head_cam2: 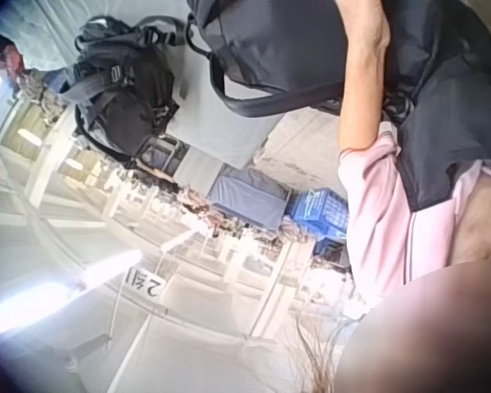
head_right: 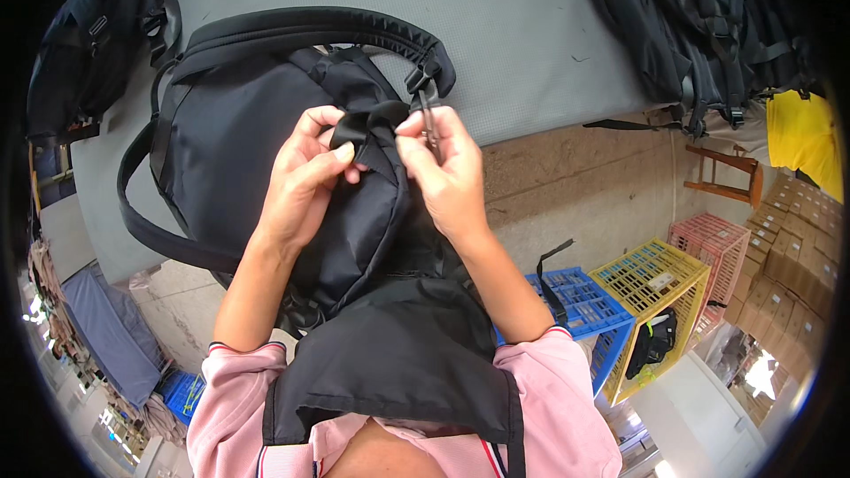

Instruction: Inspecting and trimming loose threads on backpack components using small snips.

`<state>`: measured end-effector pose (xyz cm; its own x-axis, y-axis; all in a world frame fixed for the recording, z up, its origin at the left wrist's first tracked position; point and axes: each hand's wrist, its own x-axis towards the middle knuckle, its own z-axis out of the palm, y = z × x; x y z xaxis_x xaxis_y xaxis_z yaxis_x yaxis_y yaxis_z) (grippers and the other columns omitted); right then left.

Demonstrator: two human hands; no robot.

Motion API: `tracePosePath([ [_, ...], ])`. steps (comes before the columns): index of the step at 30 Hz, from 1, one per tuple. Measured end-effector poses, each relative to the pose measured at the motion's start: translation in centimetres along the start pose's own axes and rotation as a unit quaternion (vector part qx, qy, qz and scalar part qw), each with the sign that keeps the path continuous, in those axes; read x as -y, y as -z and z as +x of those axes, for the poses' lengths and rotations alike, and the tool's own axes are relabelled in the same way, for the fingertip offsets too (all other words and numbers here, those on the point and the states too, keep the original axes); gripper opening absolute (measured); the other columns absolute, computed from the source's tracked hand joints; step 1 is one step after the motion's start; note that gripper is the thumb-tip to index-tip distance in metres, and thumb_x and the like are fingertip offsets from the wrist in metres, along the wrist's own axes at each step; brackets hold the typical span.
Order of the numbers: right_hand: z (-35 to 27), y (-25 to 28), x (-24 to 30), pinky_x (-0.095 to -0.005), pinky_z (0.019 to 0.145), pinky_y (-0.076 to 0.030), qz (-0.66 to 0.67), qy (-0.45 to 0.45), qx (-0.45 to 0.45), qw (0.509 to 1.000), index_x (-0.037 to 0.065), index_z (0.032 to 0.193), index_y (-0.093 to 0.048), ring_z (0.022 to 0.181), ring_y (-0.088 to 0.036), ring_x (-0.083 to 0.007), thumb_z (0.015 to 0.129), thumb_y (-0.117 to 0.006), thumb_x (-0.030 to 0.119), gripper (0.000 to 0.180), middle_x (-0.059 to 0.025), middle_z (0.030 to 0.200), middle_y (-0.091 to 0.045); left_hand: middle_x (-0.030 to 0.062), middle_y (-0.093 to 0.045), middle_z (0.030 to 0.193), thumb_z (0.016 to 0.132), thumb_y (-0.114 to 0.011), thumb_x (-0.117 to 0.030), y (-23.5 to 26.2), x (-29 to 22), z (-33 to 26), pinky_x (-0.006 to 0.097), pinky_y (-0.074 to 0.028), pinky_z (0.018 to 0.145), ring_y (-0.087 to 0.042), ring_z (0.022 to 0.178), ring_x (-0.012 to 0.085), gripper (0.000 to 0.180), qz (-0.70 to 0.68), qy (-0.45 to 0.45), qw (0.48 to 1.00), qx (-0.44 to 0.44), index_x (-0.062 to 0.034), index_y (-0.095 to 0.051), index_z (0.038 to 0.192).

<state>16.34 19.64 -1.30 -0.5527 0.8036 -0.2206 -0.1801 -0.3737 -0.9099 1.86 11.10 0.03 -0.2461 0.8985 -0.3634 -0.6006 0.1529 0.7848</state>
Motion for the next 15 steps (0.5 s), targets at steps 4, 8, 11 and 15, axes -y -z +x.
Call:
tracePosePath([
  [4,-2.5,1.2,0.5,-0.0169,0.053,-0.034,-0.049,0.008,-0.068,0.996,0.004,0.098,-0.055,0.060,-0.042,-0.0008,0.090,-0.053,0.002,0.008,0.0036,0.072,-0.049,0.0172,-0.049,0.131,0.088,-0.060,-0.014,0.3,-1.0,0.4,0.034,-0.037,0.101,-0.049,0.120,0.0232,0.058,-0.035,-0.079,0.995,0.051,-0.0019,-0.032,0.139],
  [8,-3.4,1.2,1.2,-0.0156,0.052,-0.030,-0.124,0.064,-0.029,0.990,0.004,0.099,-0.055,0.061,-0.039,0.0000,0.085,-0.062,0.002,0.016,0.0051,0.072,-0.045,0.0149,-0.047,0.135,0.089,-0.058,-0.012,0.2,-1.4,0.8,0.034,-0.035,0.103,-0.045,0.125,0.0226,0.054,0.027,-0.084,0.993,0.078,-0.0018,-0.037,0.138],
  [11,-2.6,-0.1,1.3,-0.0163,0.054,-0.034,-0.190,0.070,0.003,0.979,0.003,0.095,-0.053,0.064,-0.042,-0.0008,0.079,-0.069,-0.001,0.023,0.0035,0.076,-0.047,0.0129,-0.046,0.136,0.089,-0.057,-0.009,0.6,-1.4,0.4,0.034,-0.034,0.104,-0.045,0.126,0.0217,0.050,0.103,-0.091,0.988,0.071,-0.0014,-0.041,0.136],
  [15,-1.5,0.1,1.0,-0.0175,0.061,-0.039,-0.128,0.010,0.001,0.992,0.003,0.090,-0.051,0.069,-0.049,-0.0030,0.082,-0.066,-0.001,0.018,0.0020,0.076,-0.052,0.0159,-0.048,0.134,0.083,-0.058,-0.001,0.6,-3.7,-2.5,0.035,-0.038,0.100,-0.048,0.122,0.0268,0.044,0.360,-0.281,0.888,-0.053,-0.0005,-0.052,0.127],
])
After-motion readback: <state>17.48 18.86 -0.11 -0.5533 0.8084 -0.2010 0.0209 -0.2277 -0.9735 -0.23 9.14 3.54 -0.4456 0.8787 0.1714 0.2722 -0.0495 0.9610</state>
